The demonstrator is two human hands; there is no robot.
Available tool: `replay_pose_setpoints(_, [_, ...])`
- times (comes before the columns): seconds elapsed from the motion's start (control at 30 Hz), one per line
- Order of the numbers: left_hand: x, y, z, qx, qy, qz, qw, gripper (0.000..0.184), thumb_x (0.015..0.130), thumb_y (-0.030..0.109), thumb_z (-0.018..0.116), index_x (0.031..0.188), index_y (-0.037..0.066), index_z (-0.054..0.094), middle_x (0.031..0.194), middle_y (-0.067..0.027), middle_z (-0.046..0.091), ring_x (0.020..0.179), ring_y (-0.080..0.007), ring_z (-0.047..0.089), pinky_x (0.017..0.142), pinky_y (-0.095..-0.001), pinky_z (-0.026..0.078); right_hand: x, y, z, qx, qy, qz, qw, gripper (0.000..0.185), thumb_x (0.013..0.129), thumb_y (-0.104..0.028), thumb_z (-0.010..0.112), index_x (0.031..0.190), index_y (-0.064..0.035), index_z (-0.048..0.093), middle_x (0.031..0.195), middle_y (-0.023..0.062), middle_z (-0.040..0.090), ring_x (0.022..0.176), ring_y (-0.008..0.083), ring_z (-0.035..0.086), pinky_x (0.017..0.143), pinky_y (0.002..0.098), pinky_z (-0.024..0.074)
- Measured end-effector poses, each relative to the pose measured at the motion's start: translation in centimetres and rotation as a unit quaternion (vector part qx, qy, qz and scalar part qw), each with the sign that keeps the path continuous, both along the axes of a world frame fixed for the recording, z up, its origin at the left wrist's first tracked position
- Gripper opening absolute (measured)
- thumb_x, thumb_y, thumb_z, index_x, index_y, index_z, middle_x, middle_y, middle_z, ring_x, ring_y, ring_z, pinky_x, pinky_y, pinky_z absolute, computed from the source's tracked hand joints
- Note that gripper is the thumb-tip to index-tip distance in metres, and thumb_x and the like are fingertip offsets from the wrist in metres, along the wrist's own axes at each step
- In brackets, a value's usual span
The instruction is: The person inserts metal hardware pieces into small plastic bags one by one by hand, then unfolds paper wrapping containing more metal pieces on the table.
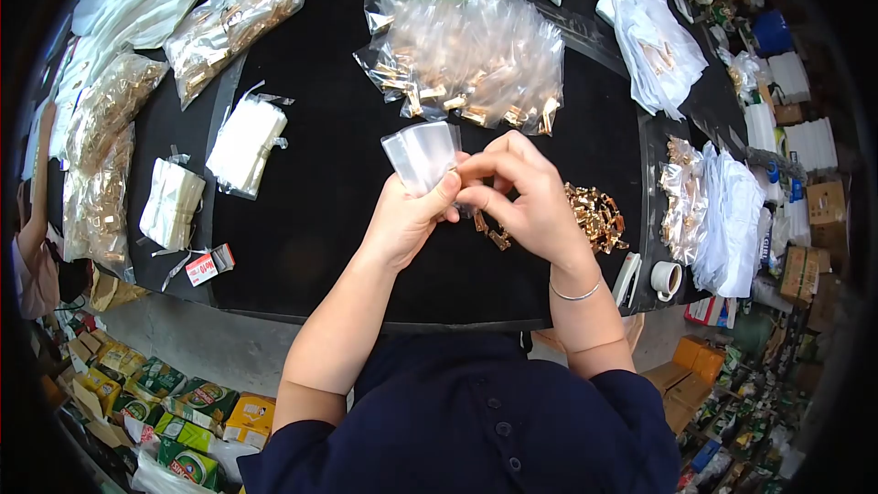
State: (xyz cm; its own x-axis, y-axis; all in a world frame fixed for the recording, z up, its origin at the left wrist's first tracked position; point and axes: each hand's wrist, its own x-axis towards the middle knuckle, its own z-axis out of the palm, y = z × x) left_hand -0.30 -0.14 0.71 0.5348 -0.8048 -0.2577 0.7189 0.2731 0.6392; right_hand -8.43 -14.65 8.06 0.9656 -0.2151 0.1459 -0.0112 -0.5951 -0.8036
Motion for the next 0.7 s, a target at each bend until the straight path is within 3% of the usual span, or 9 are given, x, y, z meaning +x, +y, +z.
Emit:
replay_pose_setpoints(0.2, [0.8,0.6,0.4,0.002,-0.021,0.038,0.999,0.045,0.093,0.032,0.066,0.121,-0.001,0.054,0.102,-0.007,0.065,0.084,-0.01,0.061,0.065,-0.0212,0.047,0.7,0.1,0.4,-0.018,-0.103,0.002,0.995,0.01,0.082,-0.002,0.07,0.09,-0.0002,0.065,0.092,0.0057,0.059,0.066,0.0166,0.056,0.06,0.0285,0.047])
replay_pose_setpoints(0.3, [2.0,0.5,0.6,0.08,0.001,0.189,0.979,0.045,0.097,0.035,0.059,0.121,-0.003,0.053,0.102,-0.0093,0.065,0.085,-0.0112,0.061,0.065,-0.0219,0.048,1.6,-0.8,1.4,-0.041,-0.172,-0.051,0.983,0.009,0.083,-0.002,0.069,0.09,-0.0002,0.065,0.093,0.0072,0.059,0.068,0.0184,0.058,0.061,0.0292,0.0481])
replay_pose_setpoints(0.43, [2.1,0.8,0.2,0.089,-0.021,0.217,0.972,0.043,0.1,0.035,0.053,0.12,-0.003,0.053,0.103,-0.0109,0.066,0.086,-0.0118,0.062,0.064,-0.0222,0.048,3.8,-3.8,-2.0,-0.148,-0.081,-0.004,0.986,0.011,0.083,0.001,0.068,0.093,0.0001,0.063,0.095,0.0096,0.06,0.07,0.0206,0.061,0.063,0.0293,0.0504])
replay_pose_setpoints(0.53, [1.9,0.8,-0.1,0.087,-0.02,0.199,0.976,0.042,0.101,0.035,0.051,0.119,-0.003,0.053,0.103,-0.0111,0.066,0.086,-0.012,0.062,0.064,-0.0224,0.048,5.1,-3.9,-3.9,-0.111,-0.173,-0.106,0.973,0.016,0.083,0.004,0.067,0.098,0.0009,0.063,0.094,0.0087,0.061,0.071,0.0146,0.059,0.062,0.0234,0.0481])
replay_pose_setpoints(0.63, [2.0,0.9,0.1,0.093,-0.028,0.183,0.978,0.041,0.101,0.035,0.05,0.118,-0.003,0.054,0.102,-0.0113,0.066,0.085,-0.0124,0.062,0.063,-0.0226,0.048,3.5,-1.9,-3.2,-0.097,-0.223,-0.109,0.964,0.019,0.083,0.004,0.066,0.101,0.0007,0.062,0.093,0.0089,0.062,0.073,0.0144,0.061,0.061,0.0237,0.0479])
replay_pose_setpoints(0.7, [1.8,0.5,0.3,0.106,-0.031,0.158,0.981,0.039,0.101,0.033,0.05,0.117,-0.002,0.055,0.1,-0.0115,0.067,0.084,-0.0131,0.063,0.063,-0.0228,0.048,1.1,-0.1,-2.8,-0.041,-0.173,-0.108,0.978,0.016,0.082,0.004,0.067,0.098,0.0005,0.063,0.087,0.0086,0.062,0.071,0.0143,0.061,0.059,0.0246,0.048])
